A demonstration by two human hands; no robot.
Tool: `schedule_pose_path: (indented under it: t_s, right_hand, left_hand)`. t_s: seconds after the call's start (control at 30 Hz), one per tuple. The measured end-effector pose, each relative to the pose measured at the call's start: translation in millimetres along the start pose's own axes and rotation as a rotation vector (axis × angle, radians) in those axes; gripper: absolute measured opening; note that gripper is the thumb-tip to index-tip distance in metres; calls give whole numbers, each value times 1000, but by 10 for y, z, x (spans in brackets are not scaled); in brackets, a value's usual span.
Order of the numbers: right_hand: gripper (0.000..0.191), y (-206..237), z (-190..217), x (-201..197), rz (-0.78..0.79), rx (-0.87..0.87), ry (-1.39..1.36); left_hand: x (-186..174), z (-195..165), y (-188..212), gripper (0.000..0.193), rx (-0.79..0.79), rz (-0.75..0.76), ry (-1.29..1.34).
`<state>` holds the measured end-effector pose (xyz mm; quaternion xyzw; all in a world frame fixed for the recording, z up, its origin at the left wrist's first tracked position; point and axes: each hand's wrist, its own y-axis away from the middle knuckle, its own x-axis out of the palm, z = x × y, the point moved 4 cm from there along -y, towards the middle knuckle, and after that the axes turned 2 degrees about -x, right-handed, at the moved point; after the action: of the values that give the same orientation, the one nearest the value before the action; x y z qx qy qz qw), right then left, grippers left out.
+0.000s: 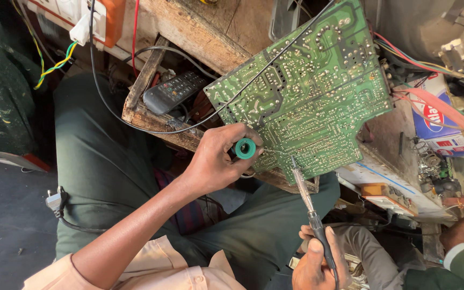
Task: The person holds a large green circuit board on their lap and touches multimeter probes to its solder points, testing it. They then take a soldering iron and a spool of solder and solder joints on the board, before lifting the board up toward a CRT television chassis on the workbench.
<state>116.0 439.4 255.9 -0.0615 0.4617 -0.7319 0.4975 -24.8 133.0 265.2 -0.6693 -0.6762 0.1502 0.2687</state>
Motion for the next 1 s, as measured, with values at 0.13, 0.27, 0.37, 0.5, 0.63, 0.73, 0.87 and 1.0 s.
schedule_pose_path:
  t_s: [0.13, 0.27, 0.37, 0.5, 0.63, 0.73, 0.87, 1.0]
  right_hand:
    - [46, -9, 14, -2, -4, 43, 2]
    - [46, -8, 47, 2, -29, 76, 41]
    - [46, -8, 63, 4, -28, 94, 55]
    - [47, -2, 48, 4, -31, 114, 10]
    - [46, 13, 49, -27, -10, 107, 29]
    - [47, 22, 47, -81, 27, 149, 28]
    - [45, 32, 8, -74, 6, 150, 27]
    - [44, 38, 1, -49, 1, 127, 39]
  left_hand:
    - [-6, -1, 5, 18, 2, 0, -12]
    - [0, -15, 7, 17, 23, 2, -7]
    - [-1, -10, 2, 16, 4, 10, -22]
    - [-2, -14, 7, 16, 11, 12, -16]
    - [-4, -5, 15, 16, 2, 12, -13]
    - [-3, 1, 17, 16, -8, 16, -6]
    - [-1, 6, 8, 16, -3, 21, -4]
    - [1, 5, 9, 17, 8, 20, -14]
